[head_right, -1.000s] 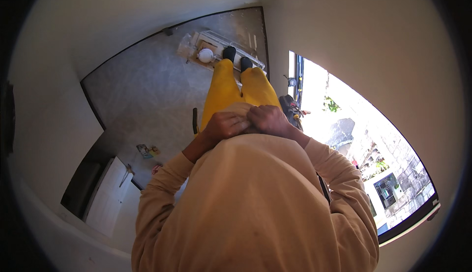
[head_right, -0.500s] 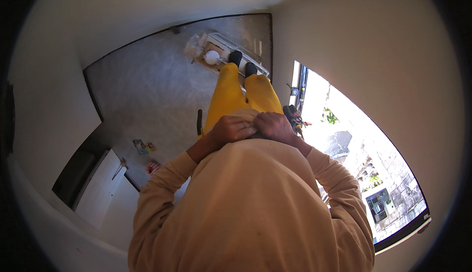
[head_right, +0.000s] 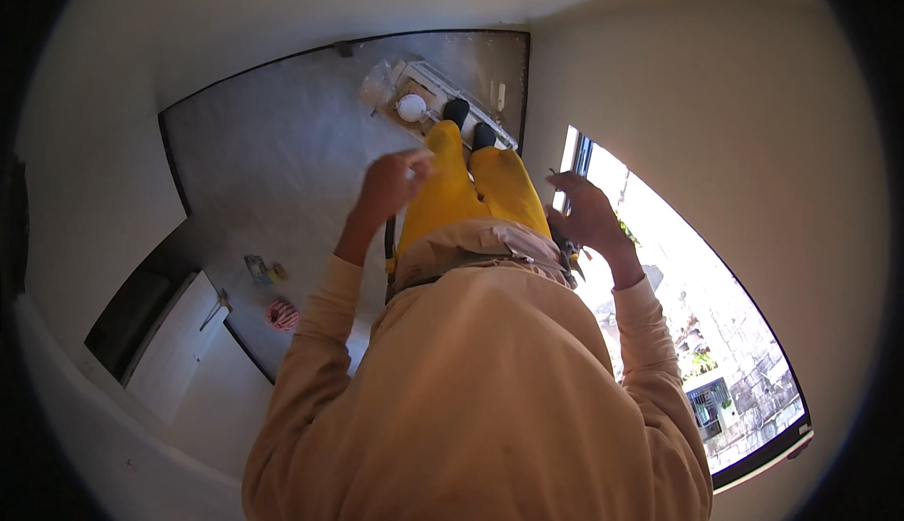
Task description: The person is installing a round LED ceiling light into a pre-cut hole.
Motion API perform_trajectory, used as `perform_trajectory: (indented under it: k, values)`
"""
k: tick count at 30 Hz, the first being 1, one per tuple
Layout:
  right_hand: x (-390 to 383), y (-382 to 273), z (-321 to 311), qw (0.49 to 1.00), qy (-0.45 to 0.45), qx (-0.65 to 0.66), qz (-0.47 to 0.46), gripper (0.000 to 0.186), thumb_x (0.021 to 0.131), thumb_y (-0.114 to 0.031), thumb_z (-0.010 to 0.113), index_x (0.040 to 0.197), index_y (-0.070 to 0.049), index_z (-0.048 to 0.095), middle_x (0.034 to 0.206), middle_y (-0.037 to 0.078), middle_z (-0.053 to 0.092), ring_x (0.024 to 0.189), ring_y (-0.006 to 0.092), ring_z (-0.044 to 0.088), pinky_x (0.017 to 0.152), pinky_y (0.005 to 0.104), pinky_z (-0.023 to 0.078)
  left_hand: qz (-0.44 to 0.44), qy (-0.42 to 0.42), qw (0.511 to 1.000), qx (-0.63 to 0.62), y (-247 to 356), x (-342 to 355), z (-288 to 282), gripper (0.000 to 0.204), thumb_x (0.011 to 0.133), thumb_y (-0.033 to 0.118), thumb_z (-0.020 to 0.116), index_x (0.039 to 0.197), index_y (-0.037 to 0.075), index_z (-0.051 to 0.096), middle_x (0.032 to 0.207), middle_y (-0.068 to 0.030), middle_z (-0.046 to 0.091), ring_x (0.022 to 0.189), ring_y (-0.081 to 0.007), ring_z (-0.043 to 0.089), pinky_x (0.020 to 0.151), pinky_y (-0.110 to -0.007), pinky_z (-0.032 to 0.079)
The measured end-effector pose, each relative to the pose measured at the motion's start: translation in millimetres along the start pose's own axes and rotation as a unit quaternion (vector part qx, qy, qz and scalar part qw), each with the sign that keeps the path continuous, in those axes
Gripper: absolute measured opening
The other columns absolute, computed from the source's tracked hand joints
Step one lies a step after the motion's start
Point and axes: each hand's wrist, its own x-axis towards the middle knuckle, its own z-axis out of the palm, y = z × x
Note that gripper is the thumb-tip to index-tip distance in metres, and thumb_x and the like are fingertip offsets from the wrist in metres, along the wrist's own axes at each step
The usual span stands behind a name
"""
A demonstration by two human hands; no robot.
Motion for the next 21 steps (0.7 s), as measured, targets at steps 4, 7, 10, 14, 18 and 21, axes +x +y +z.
perform_trajectory:
  k: [4,7,10,14,18,21]
  values:
    - [-23.1,39.9,-10.5,0.986,0.024,-0.155,0.062,0.038,0.078,-0.014,0.072,0.111,-0.001,0.06,0.106,0.011,0.064,0.094,0.0261,0.062,0.085,0.036,0.05,-0.072,0.045,0.988,0.13,-59.3,1.5,-19.4,0.033,0.084,0.022,0.066,0.112,0.006,0.063,0.104,-0.0163,0.066,0.095,-0.0315,0.064,0.081,-0.04,0.05]
    - [-33.5,71.7,-9.1,0.986,0.025,0.031,0.16,0.031,0.081,-0.012,0.069,0.109,-0.001,0.063,0.103,0.012,0.067,0.091,0.024,0.065,0.08,0.0346,0.052,-0.111,0.047,0.992,0.048,-91.2,-13.3,-23.7,0.036,0.084,0.024,0.068,0.113,0.004,0.062,0.104,-0.0151,0.067,0.094,-0.0294,0.065,0.081,-0.039,0.051]
    - [-50.9,124.8,9.3,0.984,0.091,0.013,0.15,0.027,0.081,-0.011,0.067,0.106,-0.002,0.066,0.104,0.013,0.068,0.089,0.0231,0.067,0.077,0.0336,0.053,-0.148,0.022,0.988,0.032,-99.3,-27.5,-19.2,0.037,0.084,0.024,0.068,0.114,0.003,0.062,0.104,-0.0153,0.068,0.094,-0.0278,0.066,0.081,-0.038,0.052]
    - [-60.3,142.9,17.9,0.975,0.087,-0.027,0.201,0.026,0.081,-0.012,0.065,0.105,-0.002,0.066,0.101,0.012,0.069,0.08,0.0229,0.069,0.076,0.0331,0.053,-0.182,-0.053,0.981,0.03,-102.9,-22.6,8.0,0.038,0.084,0.022,0.067,0.116,0.003,0.062,0.105,-0.0164,0.068,0.096,-0.0278,0.066,0.081,-0.038,0.052]
    - [-60.0,143.5,29.3,0.971,0.1,0.006,0.218,0.027,0.083,-0.009,0.064,0.108,0.001,0.064,0.095,0.015,0.07,0.082,0.0234,0.069,0.073,0.0341,0.055,-0.149,-0.086,0.984,-0.036,-106.1,3.8,41.0,0.036,0.083,0.023,0.066,0.112,0.002,0.063,0.102,-0.0173,0.068,0.096,-0.0294,0.066,0.082,-0.039,0.052]
    - [-54.0,140.1,41.4,0.972,0.084,0.045,0.215,0.025,0.084,-0.01,0.063,0.106,0.001,0.065,0.092,0.014,0.07,0.081,0.0234,0.069,0.073,0.0335,0.055,-0.17,-0.102,0.98,-0.025,-118.3,26.8,52.8,0.036,0.083,0.024,0.065,0.111,0.003,0.063,0.101,-0.0175,0.068,0.098,-0.0295,0.065,0.084,-0.039,0.051]
